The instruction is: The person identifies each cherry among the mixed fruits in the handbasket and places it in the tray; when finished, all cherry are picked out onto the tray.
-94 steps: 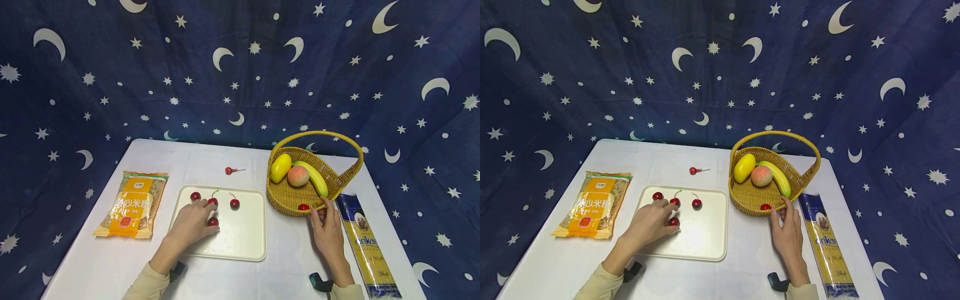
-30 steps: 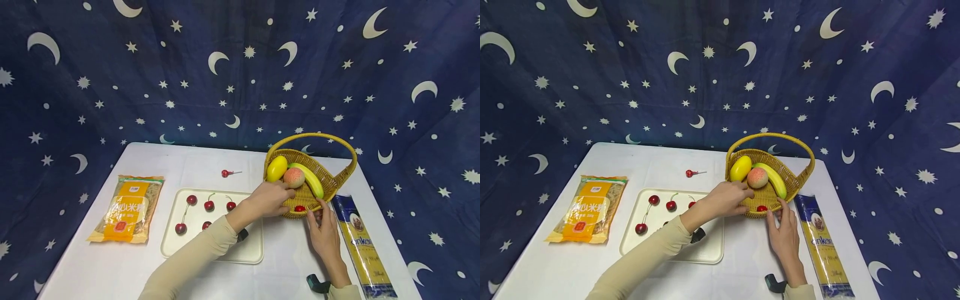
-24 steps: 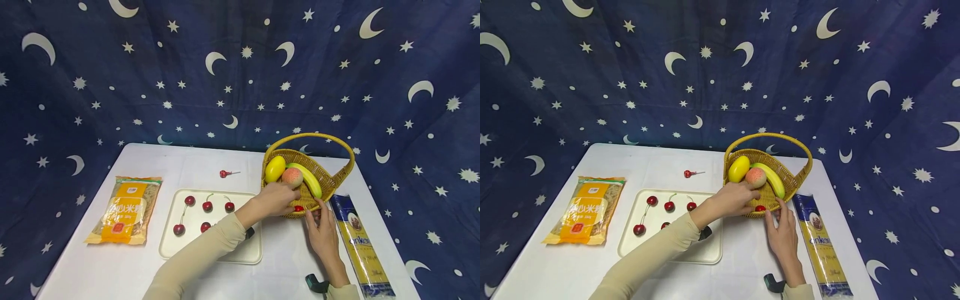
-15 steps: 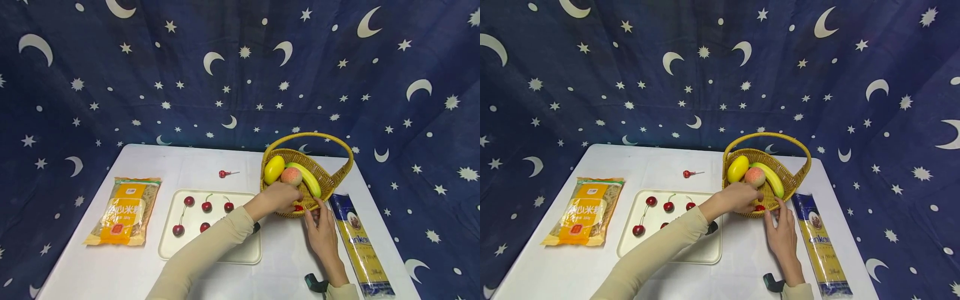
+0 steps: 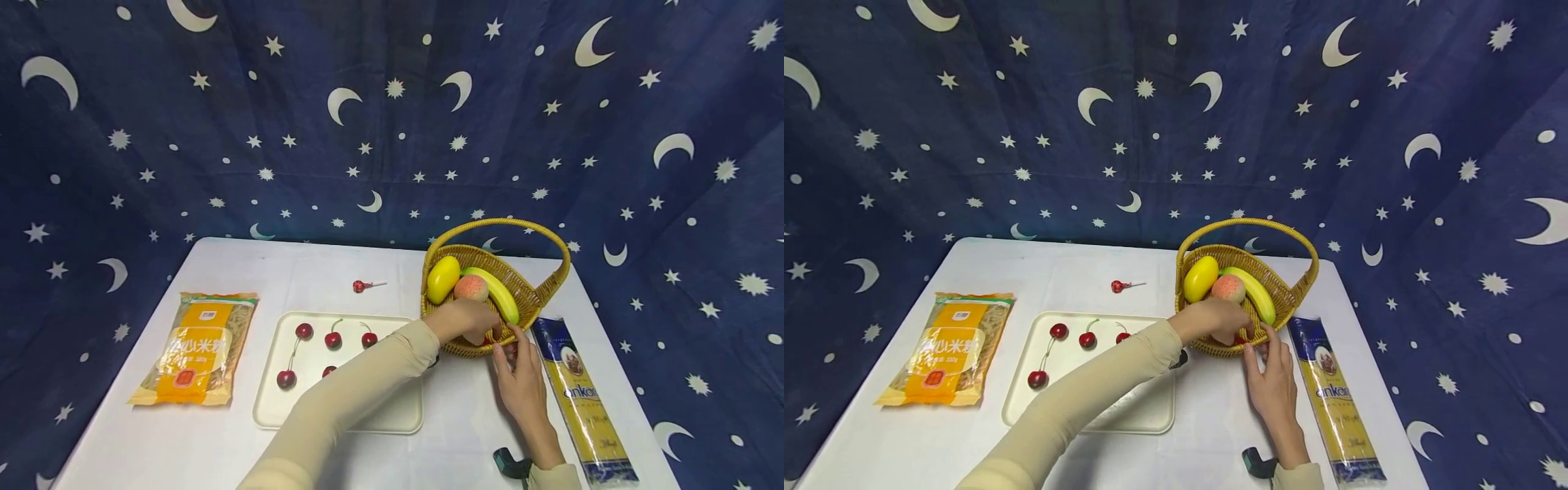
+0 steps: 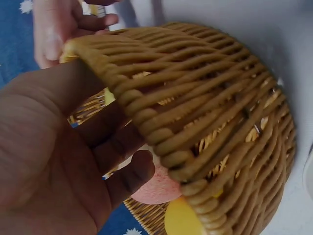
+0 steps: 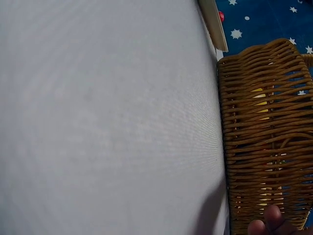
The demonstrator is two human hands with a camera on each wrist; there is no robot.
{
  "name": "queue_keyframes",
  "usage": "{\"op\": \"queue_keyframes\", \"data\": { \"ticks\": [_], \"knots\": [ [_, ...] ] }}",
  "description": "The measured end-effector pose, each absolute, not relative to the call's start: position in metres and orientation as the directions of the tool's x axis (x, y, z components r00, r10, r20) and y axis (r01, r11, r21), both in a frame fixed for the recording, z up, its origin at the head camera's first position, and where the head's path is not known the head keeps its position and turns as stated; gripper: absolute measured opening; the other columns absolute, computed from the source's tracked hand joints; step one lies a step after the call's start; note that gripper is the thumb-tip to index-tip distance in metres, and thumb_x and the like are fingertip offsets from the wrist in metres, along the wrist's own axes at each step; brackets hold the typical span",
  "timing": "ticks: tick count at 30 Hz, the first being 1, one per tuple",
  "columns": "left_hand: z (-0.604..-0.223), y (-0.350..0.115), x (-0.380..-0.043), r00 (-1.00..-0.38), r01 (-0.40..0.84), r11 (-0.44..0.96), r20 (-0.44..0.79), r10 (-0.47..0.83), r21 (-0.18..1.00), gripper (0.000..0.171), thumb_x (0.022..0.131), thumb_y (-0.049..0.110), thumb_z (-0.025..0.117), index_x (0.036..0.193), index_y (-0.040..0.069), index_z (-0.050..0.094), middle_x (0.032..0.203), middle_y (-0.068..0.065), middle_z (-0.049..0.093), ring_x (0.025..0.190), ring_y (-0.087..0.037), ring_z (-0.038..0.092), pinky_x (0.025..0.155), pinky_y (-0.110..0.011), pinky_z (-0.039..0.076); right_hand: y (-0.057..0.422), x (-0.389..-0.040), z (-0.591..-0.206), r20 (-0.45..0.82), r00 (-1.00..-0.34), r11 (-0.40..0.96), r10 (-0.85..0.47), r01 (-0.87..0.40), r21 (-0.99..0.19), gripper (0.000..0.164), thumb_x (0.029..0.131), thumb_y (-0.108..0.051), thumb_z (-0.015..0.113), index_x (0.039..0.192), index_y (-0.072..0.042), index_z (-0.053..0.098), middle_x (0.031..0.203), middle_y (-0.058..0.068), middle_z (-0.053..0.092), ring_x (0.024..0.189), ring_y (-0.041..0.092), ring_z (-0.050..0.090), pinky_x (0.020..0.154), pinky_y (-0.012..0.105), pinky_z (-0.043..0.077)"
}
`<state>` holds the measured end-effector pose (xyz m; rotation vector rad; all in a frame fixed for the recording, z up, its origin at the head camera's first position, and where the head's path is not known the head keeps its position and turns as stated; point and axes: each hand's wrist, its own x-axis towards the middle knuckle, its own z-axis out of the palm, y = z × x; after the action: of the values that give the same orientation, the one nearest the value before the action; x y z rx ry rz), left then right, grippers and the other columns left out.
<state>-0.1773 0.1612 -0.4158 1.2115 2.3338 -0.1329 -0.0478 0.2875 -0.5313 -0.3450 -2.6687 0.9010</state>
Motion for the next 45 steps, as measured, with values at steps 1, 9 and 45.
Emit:
{"op": "queue_keyframes", "data": {
  "ticks": [1, 9, 45],
  "knots": [
    [-0.416, 0.163, -0.179, -0.474, 0.784, 0.606, -0.501, 0.724, 0.136, 0.047, 0.105, 0.013, 0.061, 0.141, 0.041, 0.067, 0.148, 0.015, 0.064, 0.133, -0.002, 0.059, 0.106, -0.024, 0.05, 0.287, -0.048, -0.532, 0.205, -0.926, 0.774, 0.318, 0.128, -0.62, 0.055, 0.11, -0.032, 0.058, 0.16, -0.018, 0.042, 0.117, 0.015, 0.058, 0.098, 0.03, 0.055, 0.076, 0.036, 0.04],
    [-0.42, 0.17, -0.187, -0.436, 0.796, 0.598, -0.6, 0.671, 0.091, 0.041, 0.107, 0.016, 0.058, 0.136, 0.042, 0.071, 0.146, 0.017, 0.065, 0.13, -0.001, 0.058, 0.105, -0.024, 0.048, 0.288, -0.049, -0.534, 0.222, -0.925, 0.777, 0.31, 0.112, -0.62, 0.055, 0.109, -0.03, 0.06, 0.159, -0.017, 0.043, 0.115, 0.015, 0.059, 0.099, 0.029, 0.056, 0.078, 0.038, 0.041],
    [-0.396, 0.116, -0.192, -0.506, 0.813, 0.532, -0.167, 0.847, 0.238, 0.038, 0.103, 0.036, 0.069, 0.139, 0.025, 0.07, 0.116, 0.009, 0.072, 0.096, -0.008, 0.061, 0.081, -0.028, 0.053, 0.288, -0.048, -0.535, 0.222, -0.925, 0.772, 0.309, 0.107, -0.626, 0.055, 0.11, -0.032, 0.057, 0.16, -0.018, 0.041, 0.113, 0.013, 0.058, 0.1, 0.028, 0.057, 0.079, 0.037, 0.043]
  ]
}}
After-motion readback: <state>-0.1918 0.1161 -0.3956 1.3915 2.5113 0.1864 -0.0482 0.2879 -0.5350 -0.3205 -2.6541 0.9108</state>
